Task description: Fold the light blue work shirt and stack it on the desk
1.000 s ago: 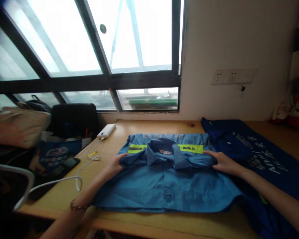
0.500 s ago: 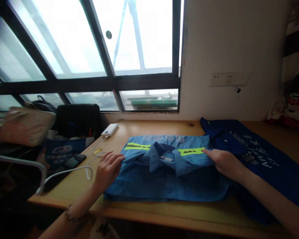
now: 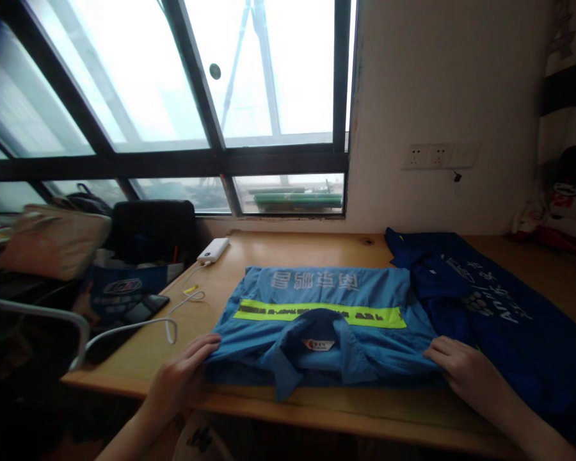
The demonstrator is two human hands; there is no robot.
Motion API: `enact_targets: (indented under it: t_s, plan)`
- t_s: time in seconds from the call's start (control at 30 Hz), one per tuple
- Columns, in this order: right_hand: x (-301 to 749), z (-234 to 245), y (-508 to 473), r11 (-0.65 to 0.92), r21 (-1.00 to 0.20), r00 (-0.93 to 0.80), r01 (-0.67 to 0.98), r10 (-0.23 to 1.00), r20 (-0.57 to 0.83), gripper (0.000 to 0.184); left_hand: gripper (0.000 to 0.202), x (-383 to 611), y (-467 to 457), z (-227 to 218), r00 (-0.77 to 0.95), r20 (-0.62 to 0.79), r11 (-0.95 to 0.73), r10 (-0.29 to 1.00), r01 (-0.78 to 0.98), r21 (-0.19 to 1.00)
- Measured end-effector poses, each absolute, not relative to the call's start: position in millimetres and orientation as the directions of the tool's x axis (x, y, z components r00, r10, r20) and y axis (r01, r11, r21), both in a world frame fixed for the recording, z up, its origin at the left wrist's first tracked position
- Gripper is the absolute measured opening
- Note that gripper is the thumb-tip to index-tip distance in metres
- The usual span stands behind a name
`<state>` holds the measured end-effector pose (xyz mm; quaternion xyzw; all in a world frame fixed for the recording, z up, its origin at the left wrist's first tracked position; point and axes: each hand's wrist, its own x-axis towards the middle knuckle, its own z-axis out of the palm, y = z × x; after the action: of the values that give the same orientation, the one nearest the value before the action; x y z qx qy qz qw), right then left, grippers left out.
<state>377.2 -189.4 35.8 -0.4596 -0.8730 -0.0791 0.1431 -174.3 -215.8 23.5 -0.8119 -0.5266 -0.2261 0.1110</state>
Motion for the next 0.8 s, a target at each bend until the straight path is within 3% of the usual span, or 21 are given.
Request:
enact_targets:
  t_s: [0.13, 0.27, 0.37, 0.57, 0.67, 0.8]
  plan:
    - [381, 28, -211, 0.572, 0.025, -0.549, 0.820, 0.774, 0.316, 0.055, 0.026, -188, -226, 18, 0.342, 0.537, -0.407, 0.771, 0.913, 0.003]
    - [376, 19, -221, 0.591, 0.045, -0.570, 0.805, 0.752, 0.332, 0.058, 0.029, -184, -227, 20, 0.471, 0.514, -0.515, 0.717, 0.855, -0.064]
    - [368, 19, -218, 0.616, -0.064, -0.582, 0.786, 0.770, 0.260, 0.051, 0.027, -179, -224, 26, 0.567, 0.433, -0.610, 0.701, 0.791, -0.050]
    - [370, 27, -207, 0.432, -0.303, -0.413, 0.849, 0.902, 0.128, 0.028, 0.027, -186, -221, 32, 0.470, 0.378, -0.531, 0.798, 0.844, 0.073]
    - [364, 38, -213, 0.408, -0.349, -0.421, 0.843, 0.906, 0.042, 0.036, 0.039, -175, -231, 45, 0.502, 0.340, -0.543, 0.795, 0.839, 0.032]
    - [315, 62, -237, 0.502, -0.360, -0.481, 0.786, 0.863, 0.153, 0.055, 0.052, -123, -253, 67, 0.630, 0.395, -0.658, 0.669, 0.749, -0.081]
